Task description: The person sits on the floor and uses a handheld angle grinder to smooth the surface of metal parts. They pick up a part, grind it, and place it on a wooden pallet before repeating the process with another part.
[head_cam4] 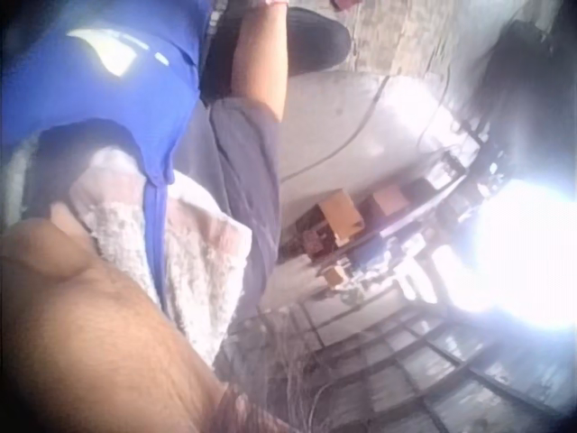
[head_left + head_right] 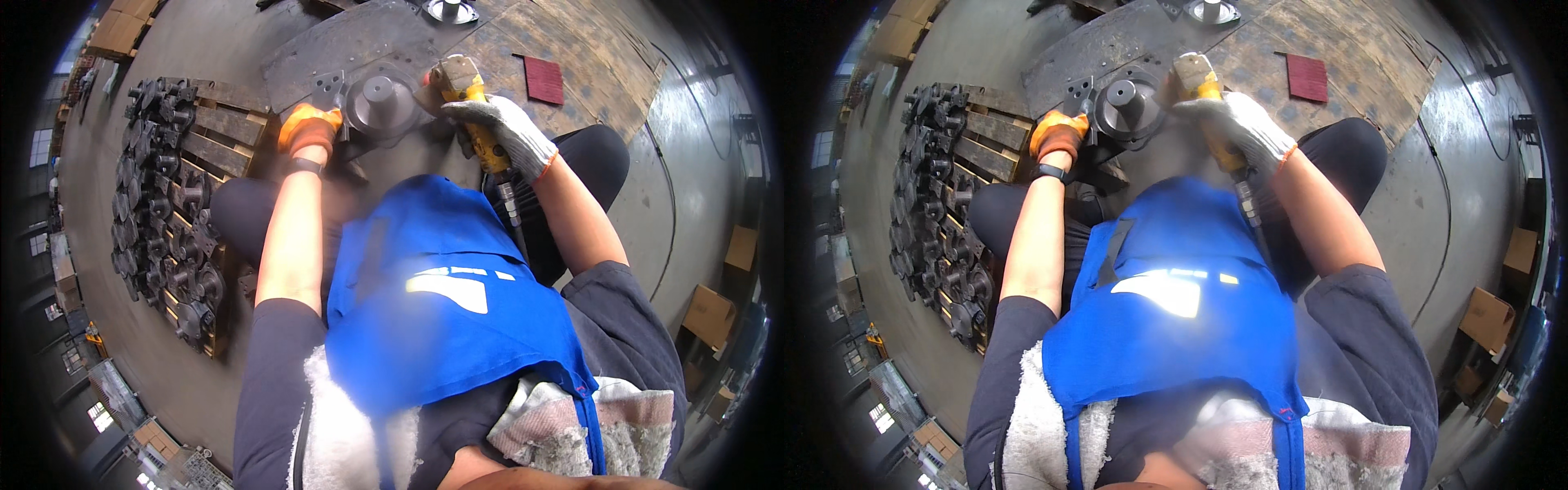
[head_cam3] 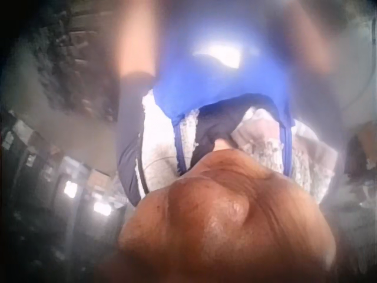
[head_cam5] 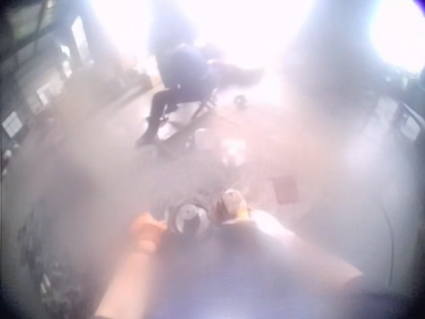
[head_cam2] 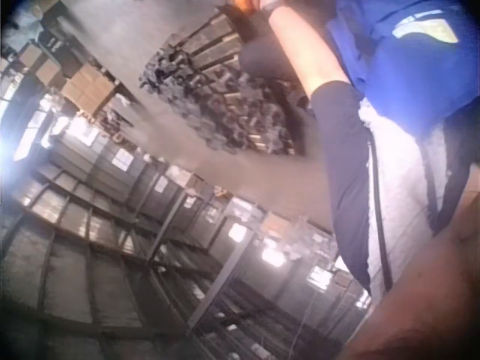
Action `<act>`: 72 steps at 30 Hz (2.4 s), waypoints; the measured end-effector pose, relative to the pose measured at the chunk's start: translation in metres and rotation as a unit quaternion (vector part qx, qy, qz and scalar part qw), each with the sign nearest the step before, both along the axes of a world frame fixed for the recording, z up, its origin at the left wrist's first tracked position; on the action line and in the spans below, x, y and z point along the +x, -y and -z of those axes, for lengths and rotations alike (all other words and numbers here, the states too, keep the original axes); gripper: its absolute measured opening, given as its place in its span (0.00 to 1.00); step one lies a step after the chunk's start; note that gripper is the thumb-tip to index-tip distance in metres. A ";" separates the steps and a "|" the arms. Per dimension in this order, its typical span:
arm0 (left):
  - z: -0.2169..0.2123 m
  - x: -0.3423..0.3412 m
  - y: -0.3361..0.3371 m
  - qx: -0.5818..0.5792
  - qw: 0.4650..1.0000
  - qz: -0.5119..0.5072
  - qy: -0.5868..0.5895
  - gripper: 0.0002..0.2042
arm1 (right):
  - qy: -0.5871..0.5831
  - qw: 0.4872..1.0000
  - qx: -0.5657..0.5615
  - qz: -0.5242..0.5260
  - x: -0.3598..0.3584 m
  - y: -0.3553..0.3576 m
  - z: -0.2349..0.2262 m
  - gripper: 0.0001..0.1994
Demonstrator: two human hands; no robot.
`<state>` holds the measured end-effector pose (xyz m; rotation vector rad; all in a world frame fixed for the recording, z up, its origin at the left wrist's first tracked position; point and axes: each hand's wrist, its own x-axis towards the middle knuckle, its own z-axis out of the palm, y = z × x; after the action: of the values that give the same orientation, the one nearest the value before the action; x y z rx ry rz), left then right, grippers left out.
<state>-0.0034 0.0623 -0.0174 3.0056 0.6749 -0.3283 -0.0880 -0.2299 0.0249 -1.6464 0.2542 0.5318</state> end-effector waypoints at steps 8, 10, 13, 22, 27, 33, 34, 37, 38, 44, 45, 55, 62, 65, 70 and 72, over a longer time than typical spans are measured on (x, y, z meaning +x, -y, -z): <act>-0.010 -0.074 0.011 -0.345 0.936 0.024 0.060 0.19 | 0.112 0.984 0.055 -0.125 -0.011 -0.004 0.036 0.19; -0.026 -0.089 0.045 -0.595 0.760 -0.034 -0.259 0.15 | 0.234 0.953 0.000 -0.193 -0.011 -0.005 0.043 0.17; 0.008 -0.115 0.069 -0.678 0.692 0.247 0.014 0.20 | 0.206 0.955 -0.008 -0.215 -0.007 -0.013 0.044 0.14; 0.031 -0.113 0.090 -0.705 0.618 0.327 0.121 0.23 | 0.092 0.986 0.101 -0.100 -0.008 -0.024 0.032 0.12; 0.011 -0.120 0.098 -0.702 0.618 0.307 0.177 0.21 | -0.165 0.886 0.433 0.008 -0.016 -0.032 0.007 0.12; 0.038 -0.133 0.101 -0.606 0.658 0.356 0.271 0.16 | -0.141 0.947 0.282 0.066 -0.026 -0.037 0.010 0.14; 0.047 -0.135 0.101 -0.604 0.658 0.358 0.272 0.15 | -0.144 0.943 0.296 0.055 -0.026 -0.037 0.013 0.14; 0.037 -0.137 0.095 -0.621 0.649 0.362 0.249 0.12 | -0.124 0.947 0.297 0.026 -0.022 -0.032 0.031 0.14; 0.039 -0.137 0.092 -0.600 0.662 0.370 0.255 0.12 | -0.113 0.950 0.291 0.017 -0.021 -0.035 0.030 0.14; 0.054 -0.138 0.090 -0.449 0.734 0.398 0.319 0.13 | -0.040 0.990 0.133 0.020 -0.033 -0.063 -0.007 0.15; 0.046 -0.143 0.091 -0.500 0.725 0.370 0.296 0.13 | -0.048 0.990 0.135 0.018 -0.035 -0.068 -0.017 0.14; 0.074 -0.152 0.111 -0.335 0.756 0.392 0.403 0.14 | -0.085 0.993 0.084 0.020 -0.036 -0.066 -0.012 0.13; 0.067 -0.152 0.099 -0.319 0.772 0.380 0.397 0.15 | -0.059 0.997 0.041 -0.011 -0.032 -0.068 -0.001 0.16; 0.073 -0.153 0.097 -0.304 0.798 0.405 0.327 0.14 | -0.050 0.998 0.035 -0.027 -0.032 -0.068 0.001 0.17; 0.066 -0.150 0.095 -0.287 0.804 0.411 0.321 0.13 | -0.019 0.998 0.013 -0.058 -0.030 -0.068 0.002 0.17; 0.059 -0.150 0.089 -0.252 0.810 0.431 0.309 0.13 | 0.004 0.997 0.021 -0.068 -0.030 -0.069 0.004 0.17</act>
<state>-0.1535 -0.0270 -0.0763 2.4258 -0.7355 0.3998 -0.1179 -0.1604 0.0208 -1.6326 0.1256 0.6297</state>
